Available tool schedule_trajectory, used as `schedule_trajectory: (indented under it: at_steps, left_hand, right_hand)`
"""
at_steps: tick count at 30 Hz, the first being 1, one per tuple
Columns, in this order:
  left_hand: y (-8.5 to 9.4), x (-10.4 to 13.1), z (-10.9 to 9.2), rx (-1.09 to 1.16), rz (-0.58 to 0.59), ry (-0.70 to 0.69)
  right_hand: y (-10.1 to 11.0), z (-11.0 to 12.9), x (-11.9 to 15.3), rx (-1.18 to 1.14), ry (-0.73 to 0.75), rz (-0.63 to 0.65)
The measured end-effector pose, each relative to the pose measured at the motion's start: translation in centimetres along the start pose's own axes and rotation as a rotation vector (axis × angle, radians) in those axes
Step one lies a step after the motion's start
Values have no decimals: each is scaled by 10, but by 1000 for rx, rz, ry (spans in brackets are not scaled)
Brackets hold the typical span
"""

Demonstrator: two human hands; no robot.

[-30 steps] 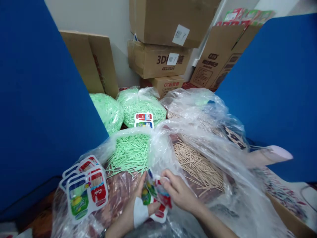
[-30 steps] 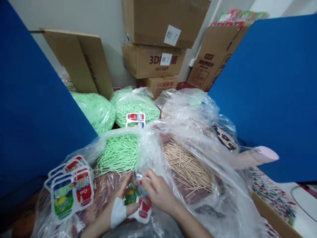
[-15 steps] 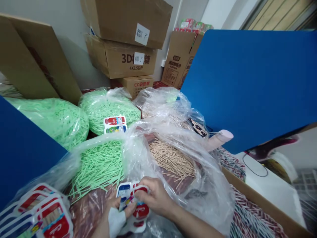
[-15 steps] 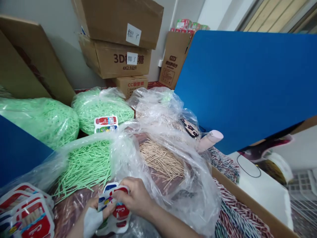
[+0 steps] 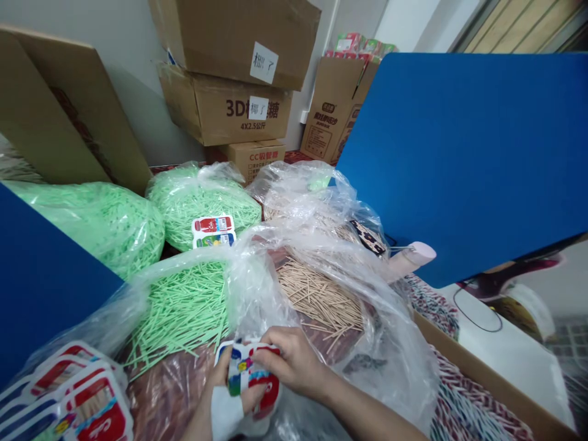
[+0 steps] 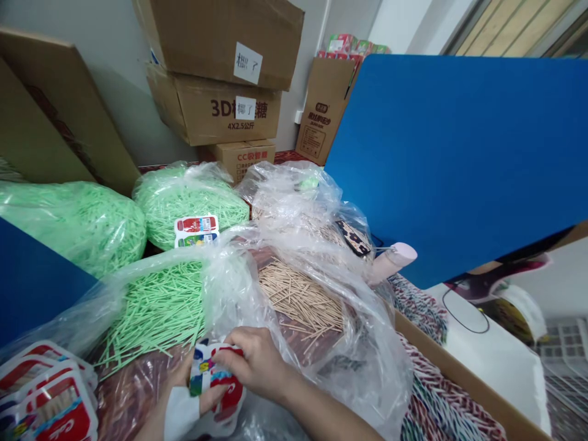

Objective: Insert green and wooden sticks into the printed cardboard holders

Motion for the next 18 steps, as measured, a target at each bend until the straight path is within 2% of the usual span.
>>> schedule_trajectory:
  at_steps: [3, 5, 10, 14, 18]
  left_hand:
    - [-1, 0, 0, 132, 93, 50]
    - [-1, 0, 4, 137, 146, 90]
    - [-2, -3, 10, 65, 137, 70]
    - [-4, -2, 6, 27, 146, 30]
    - [4, -1, -4, -79, 152, -52]
  right_hand:
    - [-10, 3, 1, -82, 10, -19]
    - [-14, 3, 2, -145, 8, -40]
    - [-19, -6, 6, -218, -14, -191]
    - [-22, -6, 6, -136, 45, -147]
    - [-17, -2, 5, -90, 71, -133]
Point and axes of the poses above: each hand's wrist, its own x-axis away from the middle knuckle, its own y-axis out of the back of the hand, z = x × y, the point moved 2 cm from there along -x, towards the middle knuckle, and after that the axes turned 12 degrees about -x, right-handed, at the moved point
